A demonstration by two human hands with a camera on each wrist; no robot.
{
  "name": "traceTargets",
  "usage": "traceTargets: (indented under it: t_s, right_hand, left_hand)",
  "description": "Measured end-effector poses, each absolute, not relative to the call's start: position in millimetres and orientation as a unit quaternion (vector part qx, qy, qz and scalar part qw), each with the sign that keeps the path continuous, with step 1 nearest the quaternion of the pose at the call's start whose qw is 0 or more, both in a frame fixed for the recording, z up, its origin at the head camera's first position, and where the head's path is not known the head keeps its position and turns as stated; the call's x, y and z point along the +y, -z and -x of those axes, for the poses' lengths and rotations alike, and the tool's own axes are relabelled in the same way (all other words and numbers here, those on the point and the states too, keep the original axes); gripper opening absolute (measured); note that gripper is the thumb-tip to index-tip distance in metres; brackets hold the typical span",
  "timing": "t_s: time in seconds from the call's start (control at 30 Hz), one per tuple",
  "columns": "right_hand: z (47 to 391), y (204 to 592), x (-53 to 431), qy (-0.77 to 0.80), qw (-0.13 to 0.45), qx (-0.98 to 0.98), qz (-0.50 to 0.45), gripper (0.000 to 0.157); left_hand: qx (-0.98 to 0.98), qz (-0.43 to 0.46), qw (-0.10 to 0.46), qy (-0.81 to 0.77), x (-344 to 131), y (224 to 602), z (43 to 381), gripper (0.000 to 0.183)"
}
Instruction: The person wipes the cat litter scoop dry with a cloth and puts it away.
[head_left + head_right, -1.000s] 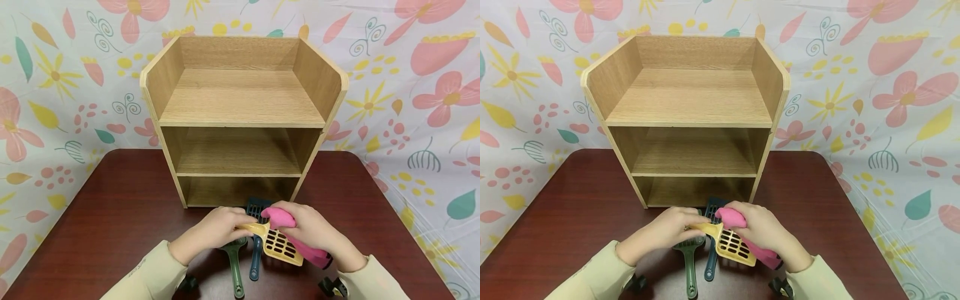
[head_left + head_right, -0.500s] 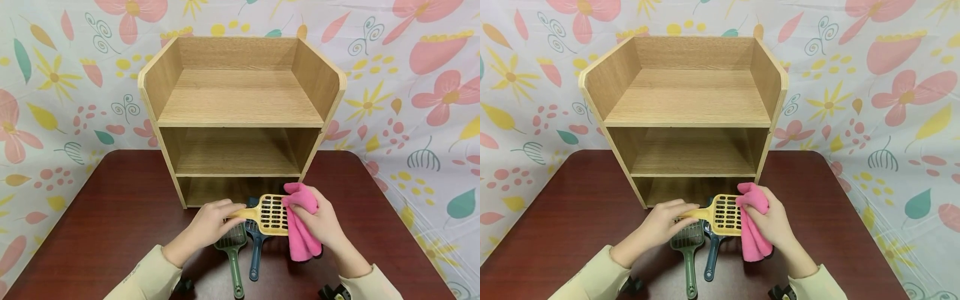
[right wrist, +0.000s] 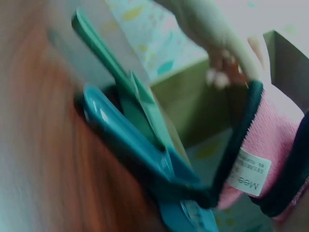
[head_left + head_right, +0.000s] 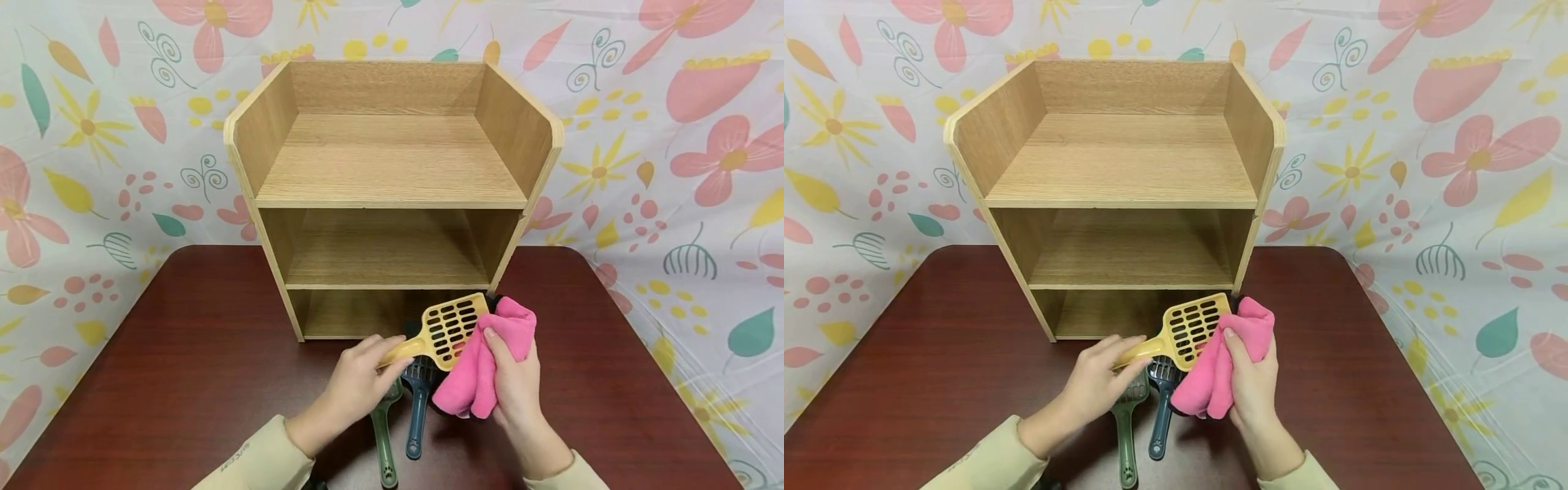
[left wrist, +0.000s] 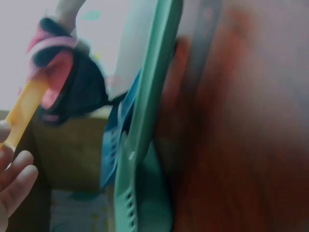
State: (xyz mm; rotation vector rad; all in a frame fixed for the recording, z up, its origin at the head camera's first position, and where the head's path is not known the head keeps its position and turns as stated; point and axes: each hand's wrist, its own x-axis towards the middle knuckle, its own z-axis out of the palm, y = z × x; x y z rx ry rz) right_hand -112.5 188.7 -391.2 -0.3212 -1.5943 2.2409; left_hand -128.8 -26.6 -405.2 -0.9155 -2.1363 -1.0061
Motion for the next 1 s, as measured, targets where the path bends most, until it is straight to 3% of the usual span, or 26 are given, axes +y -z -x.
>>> traceTargets:
  t_s: [0.23, 0.5, 1.0]
  right_hand:
    - [108.0, 393.0, 170.0, -0.837, 0.217, -0.488, 0.123, 0.048]
    - [107.2, 391.5, 179.9, -0.830, 0.218, -0.495, 0.139, 0.046]
    - [109.7, 382.7, 196.5, -0.842, 0.203, -0.469, 0.172, 0.044]
  left_hand:
    - [-0.800, 0.346, 0.273, 0.406, -9.5, 417.1, 119.0, 0.029]
    - [-0.808, 0.395, 0.172, 0.403, -19.6, 418.2, 115.7, 0.042]
    - [-0.805, 0.397, 0.129, 0.421, -40.7, 415.5, 116.4, 0.040]
